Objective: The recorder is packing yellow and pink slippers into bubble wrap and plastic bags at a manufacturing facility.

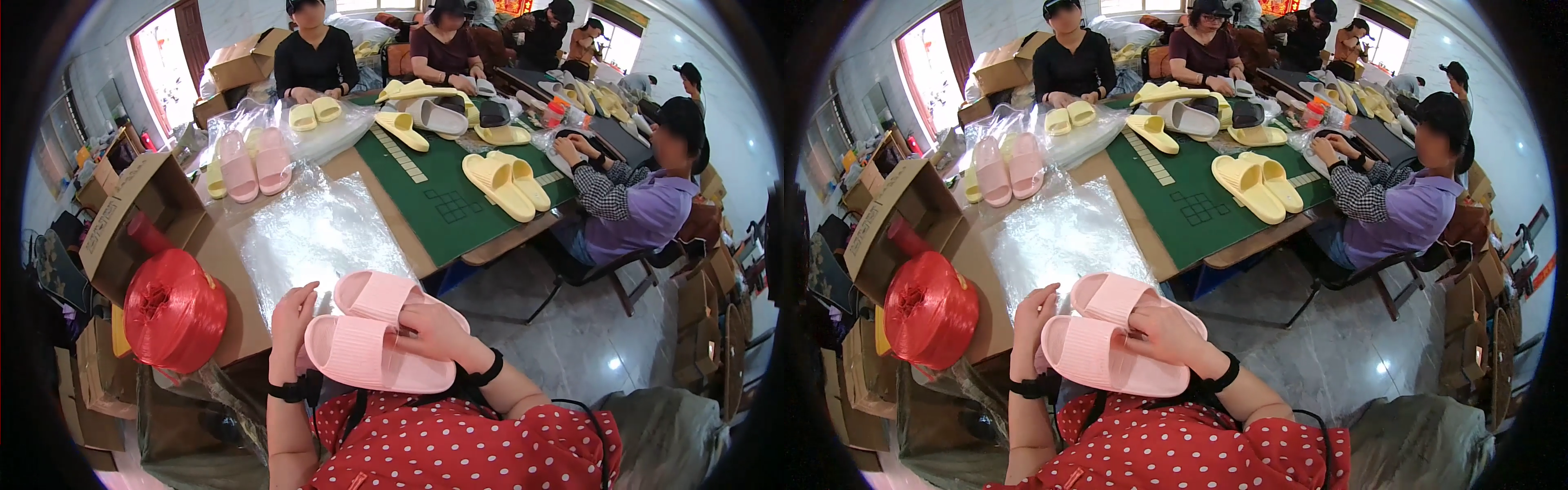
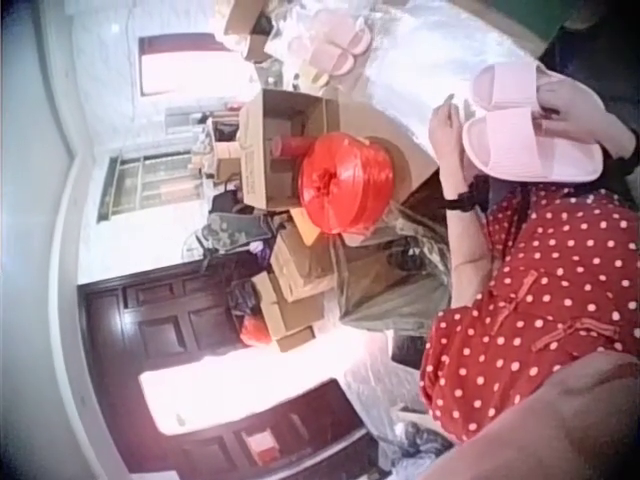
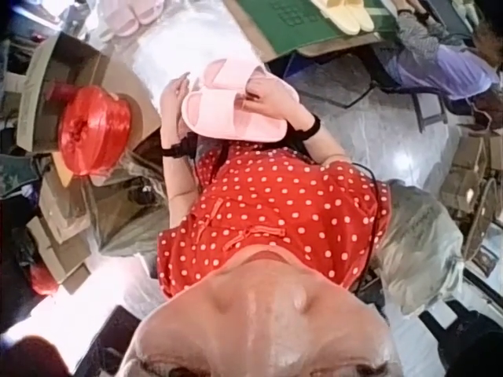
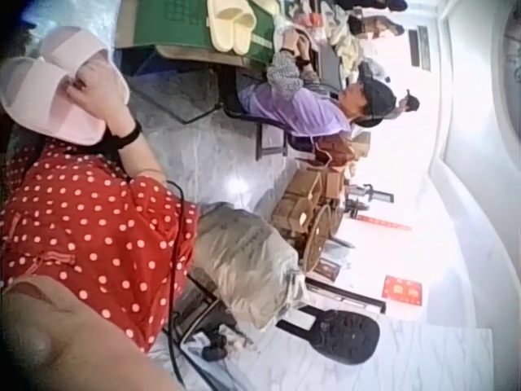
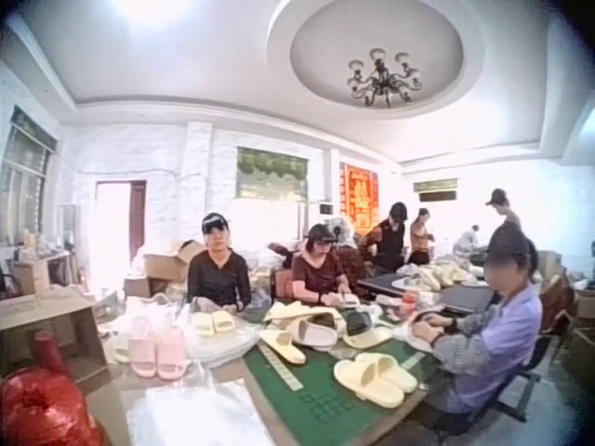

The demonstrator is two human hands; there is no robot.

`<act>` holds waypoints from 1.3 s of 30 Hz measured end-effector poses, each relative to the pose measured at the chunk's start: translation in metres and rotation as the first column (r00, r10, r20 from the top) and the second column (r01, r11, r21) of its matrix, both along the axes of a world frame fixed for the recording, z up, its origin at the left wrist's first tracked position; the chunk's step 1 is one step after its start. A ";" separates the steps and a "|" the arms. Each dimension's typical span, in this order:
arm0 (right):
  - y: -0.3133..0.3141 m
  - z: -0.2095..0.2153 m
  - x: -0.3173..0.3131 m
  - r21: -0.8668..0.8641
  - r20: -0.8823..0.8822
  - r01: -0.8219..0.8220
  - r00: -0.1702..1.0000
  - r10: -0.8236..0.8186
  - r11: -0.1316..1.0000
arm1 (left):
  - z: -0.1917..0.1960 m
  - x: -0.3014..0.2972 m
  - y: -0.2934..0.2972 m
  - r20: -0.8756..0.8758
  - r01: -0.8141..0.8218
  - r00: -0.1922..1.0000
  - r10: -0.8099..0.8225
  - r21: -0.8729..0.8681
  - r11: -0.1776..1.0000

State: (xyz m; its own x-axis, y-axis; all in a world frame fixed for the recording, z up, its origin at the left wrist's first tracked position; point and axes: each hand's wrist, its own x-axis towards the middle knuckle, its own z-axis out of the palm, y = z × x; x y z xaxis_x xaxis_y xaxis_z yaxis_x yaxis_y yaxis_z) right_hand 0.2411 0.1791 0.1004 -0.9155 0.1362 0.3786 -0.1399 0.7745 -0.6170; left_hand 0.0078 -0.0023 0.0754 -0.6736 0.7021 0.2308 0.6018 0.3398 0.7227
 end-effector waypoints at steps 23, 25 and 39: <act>-0.005 -0.014 -0.003 0.053 0.028 0.275 0.961 -0.276 0.960 | 0.034 0.033 0.002 -0.265 0.178 0.950 -0.163 0.035 0.983; -0.010 -0.014 -0.009 0.046 0.012 0.274 0.961 -0.275 0.961 | 0.039 0.037 0.002 -0.291 0.215 0.936 -0.196 0.034 0.976; -0.008 -0.055 -0.101 -0.137 -0.211 0.290 0.926 -0.314 0.947 | 0.046 0.069 0.014 -0.184 0.424 0.896 -0.404 0.084 0.902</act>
State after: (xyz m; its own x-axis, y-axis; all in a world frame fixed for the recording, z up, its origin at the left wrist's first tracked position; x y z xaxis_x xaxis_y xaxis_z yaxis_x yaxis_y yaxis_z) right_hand 0.1397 0.1710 0.0452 -0.7160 0.4410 0.5412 -0.0552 0.7370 -0.6736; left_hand 0.0768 0.0113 0.1216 -0.2753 0.8698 0.4093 0.7789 -0.0478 0.6254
